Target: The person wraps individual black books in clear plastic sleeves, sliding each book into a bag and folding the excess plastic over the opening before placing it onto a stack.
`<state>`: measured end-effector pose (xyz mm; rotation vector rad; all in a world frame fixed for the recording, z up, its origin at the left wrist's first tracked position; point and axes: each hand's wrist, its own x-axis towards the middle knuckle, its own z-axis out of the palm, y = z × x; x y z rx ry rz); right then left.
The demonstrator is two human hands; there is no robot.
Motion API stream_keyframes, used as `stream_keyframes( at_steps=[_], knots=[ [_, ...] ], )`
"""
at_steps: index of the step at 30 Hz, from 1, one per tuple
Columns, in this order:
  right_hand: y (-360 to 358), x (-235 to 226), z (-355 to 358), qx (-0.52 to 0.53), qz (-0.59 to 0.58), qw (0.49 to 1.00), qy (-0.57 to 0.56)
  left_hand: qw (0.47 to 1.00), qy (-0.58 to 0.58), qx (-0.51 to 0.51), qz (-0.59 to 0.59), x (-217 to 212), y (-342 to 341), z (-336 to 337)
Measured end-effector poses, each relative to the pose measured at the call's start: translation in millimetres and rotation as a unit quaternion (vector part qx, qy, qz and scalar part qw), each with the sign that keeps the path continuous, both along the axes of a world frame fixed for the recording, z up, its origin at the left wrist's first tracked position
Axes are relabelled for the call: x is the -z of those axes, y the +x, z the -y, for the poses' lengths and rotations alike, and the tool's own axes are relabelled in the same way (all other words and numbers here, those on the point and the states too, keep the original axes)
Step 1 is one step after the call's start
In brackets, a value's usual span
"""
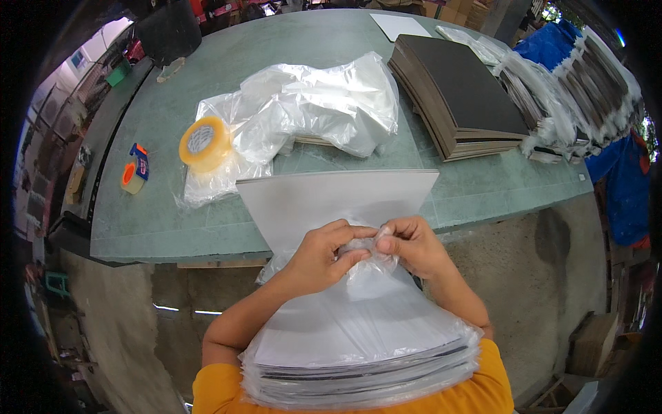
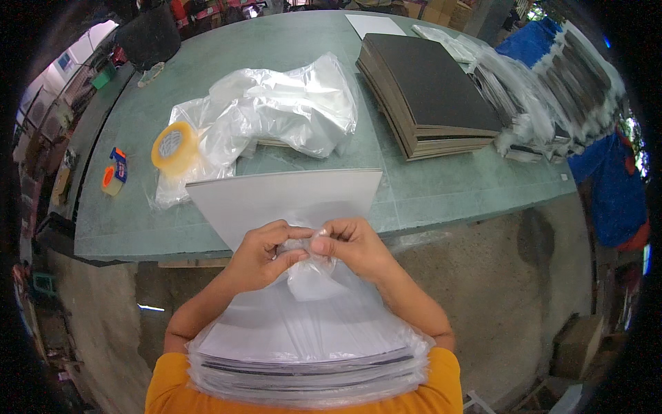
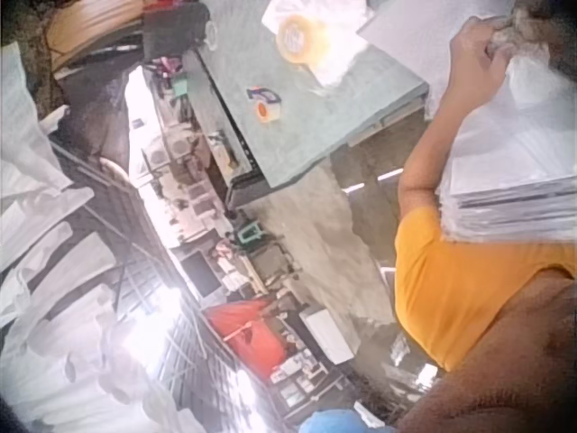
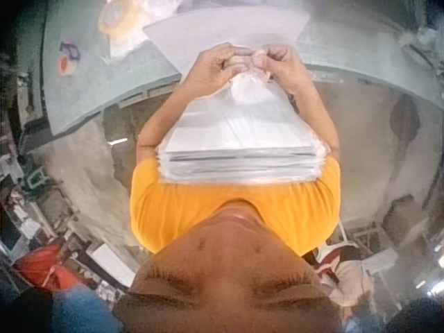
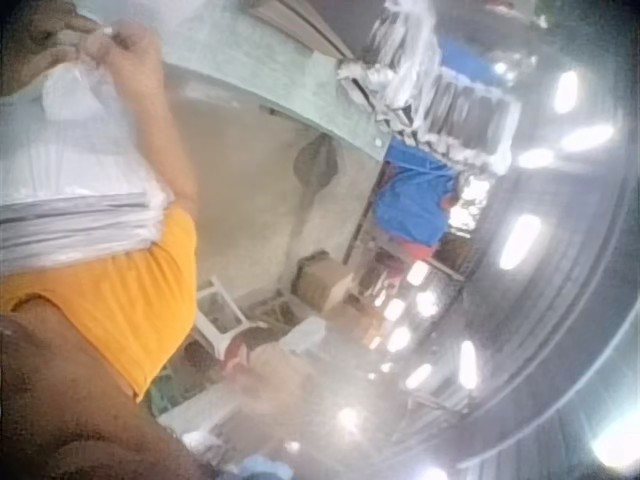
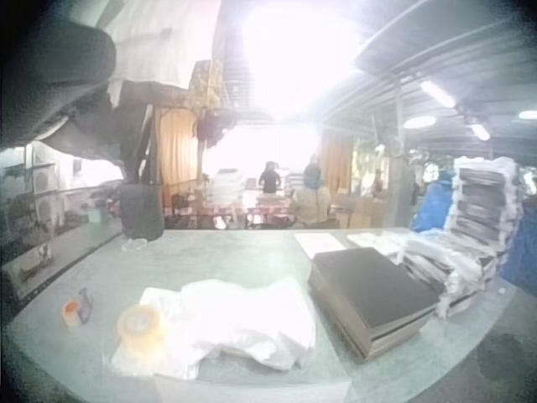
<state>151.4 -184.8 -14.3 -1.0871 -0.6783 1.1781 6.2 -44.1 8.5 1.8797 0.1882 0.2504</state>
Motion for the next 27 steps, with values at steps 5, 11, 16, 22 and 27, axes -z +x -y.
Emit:
stream_keyframes(
  at_steps=[5, 11, 16, 22, 27],
  knots=[
    [46, 10, 38, 0.234, -0.179, 0.95, 0.1, 0.98, 0.169, -0.092, -0.051, 64, -71, -43],
    [73, 25, 95, 0.145, -0.115, 0.976, 0.112, 0.814, 0.071, -0.567, -0.103, 106, -218, -139],
    [-7, -18, 4, 0.013, -0.011, 1.0, -0.026, 0.897, 0.086, -0.39, 0.191, -5, -87, -62],
    [-30, -5, -32, 0.021, -0.176, 0.983, 0.052, 0.996, -0.088, -0.011, 0.025, -34, -10, 2],
    [-25, -23, -24, 0.161, -0.211, 0.964, -0.013, 0.986, -0.004, -0.156, 0.052, 7, -36, -34]
  ],
)
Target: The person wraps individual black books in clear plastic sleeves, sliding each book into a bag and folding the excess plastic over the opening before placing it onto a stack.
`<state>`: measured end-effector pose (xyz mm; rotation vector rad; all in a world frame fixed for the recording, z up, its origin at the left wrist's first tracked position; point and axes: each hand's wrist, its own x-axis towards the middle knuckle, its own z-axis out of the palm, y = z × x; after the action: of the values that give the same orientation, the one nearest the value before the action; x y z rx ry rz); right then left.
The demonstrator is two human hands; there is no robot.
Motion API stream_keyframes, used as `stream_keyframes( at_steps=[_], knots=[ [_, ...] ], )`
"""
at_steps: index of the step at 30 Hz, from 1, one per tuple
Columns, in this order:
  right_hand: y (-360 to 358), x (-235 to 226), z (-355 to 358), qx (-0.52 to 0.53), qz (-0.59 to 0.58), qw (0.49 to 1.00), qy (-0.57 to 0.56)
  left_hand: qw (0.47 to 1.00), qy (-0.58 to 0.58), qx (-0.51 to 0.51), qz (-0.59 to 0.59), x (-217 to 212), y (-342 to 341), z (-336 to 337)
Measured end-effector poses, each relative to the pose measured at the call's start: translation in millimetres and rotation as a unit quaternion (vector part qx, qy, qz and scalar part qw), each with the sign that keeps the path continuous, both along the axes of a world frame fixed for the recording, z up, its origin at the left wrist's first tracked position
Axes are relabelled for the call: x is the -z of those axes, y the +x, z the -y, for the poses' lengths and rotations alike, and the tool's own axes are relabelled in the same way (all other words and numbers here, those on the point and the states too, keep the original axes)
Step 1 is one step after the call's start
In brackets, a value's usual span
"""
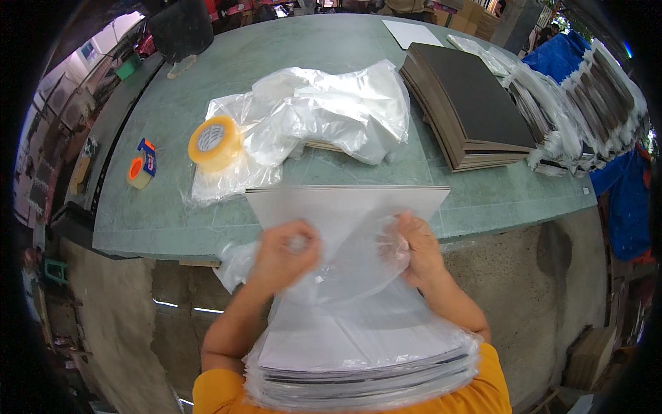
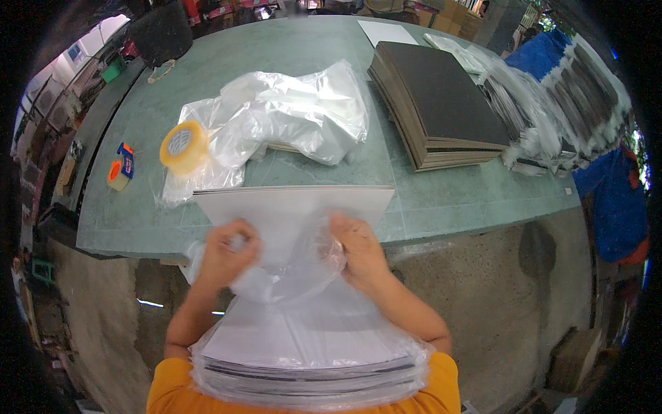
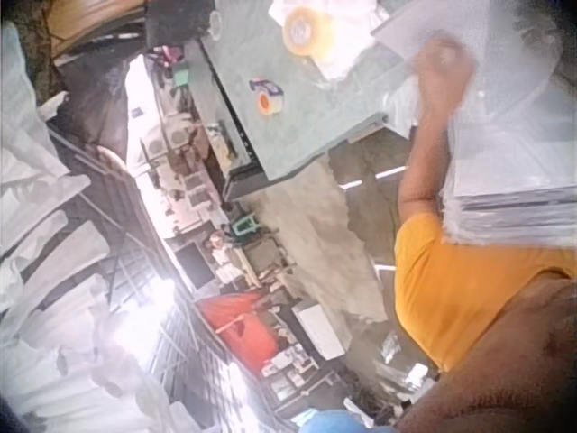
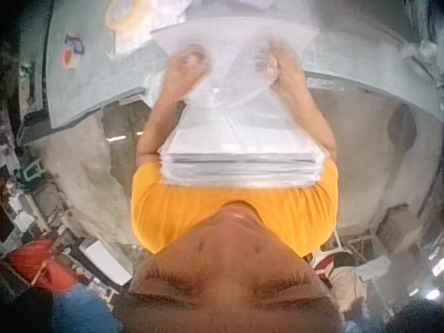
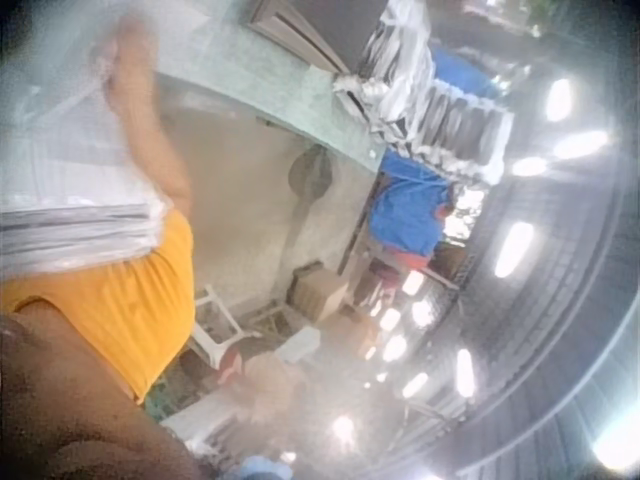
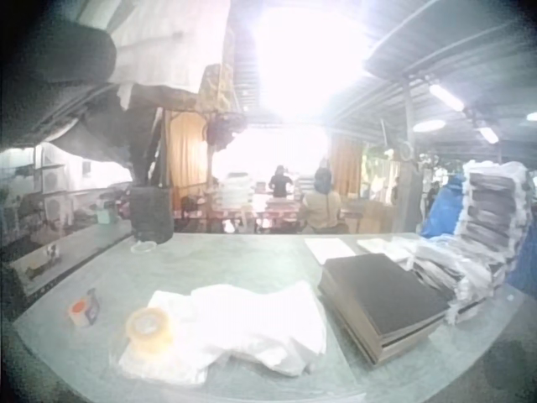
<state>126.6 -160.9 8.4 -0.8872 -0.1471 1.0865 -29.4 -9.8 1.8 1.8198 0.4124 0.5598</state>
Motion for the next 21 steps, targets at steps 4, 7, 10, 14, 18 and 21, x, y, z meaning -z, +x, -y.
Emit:
stream_keyframes(
  at_steps=[4, 7, 10, 14, 18, 21],
  knots=[
    [13, -2, 18, -0.117, 0.158, 0.98, 0.011, 0.981, -0.169, -0.09, -0.029, -41, -16, -14],
    [-2, 5, -1, -0.193, 0.27, 0.943, 0.004, 0.989, -0.022, 0.138, -0.047, -40, 9, 20],
    [-6, 1, -4, -0.204, 0.222, 0.953, 0.016, 0.983, -0.085, 0.157, -0.049, -39, 20, 35],
    [7, 8, 21, -0.176, 0.073, 0.976, 0.108, 0.981, -0.131, 0.098, -0.107, -19, -7, 2],
    [25, -8, 43, -0.193, 0.178, 0.961, 0.087, 0.907, 0.239, -0.296, -0.18, -8, -71, -67],
    [11, -10, 35, -0.198, 0.387, 0.9, 0.031, 0.898, 0.274, -0.343, -0.007, -54, -52, -48]
  ],
)
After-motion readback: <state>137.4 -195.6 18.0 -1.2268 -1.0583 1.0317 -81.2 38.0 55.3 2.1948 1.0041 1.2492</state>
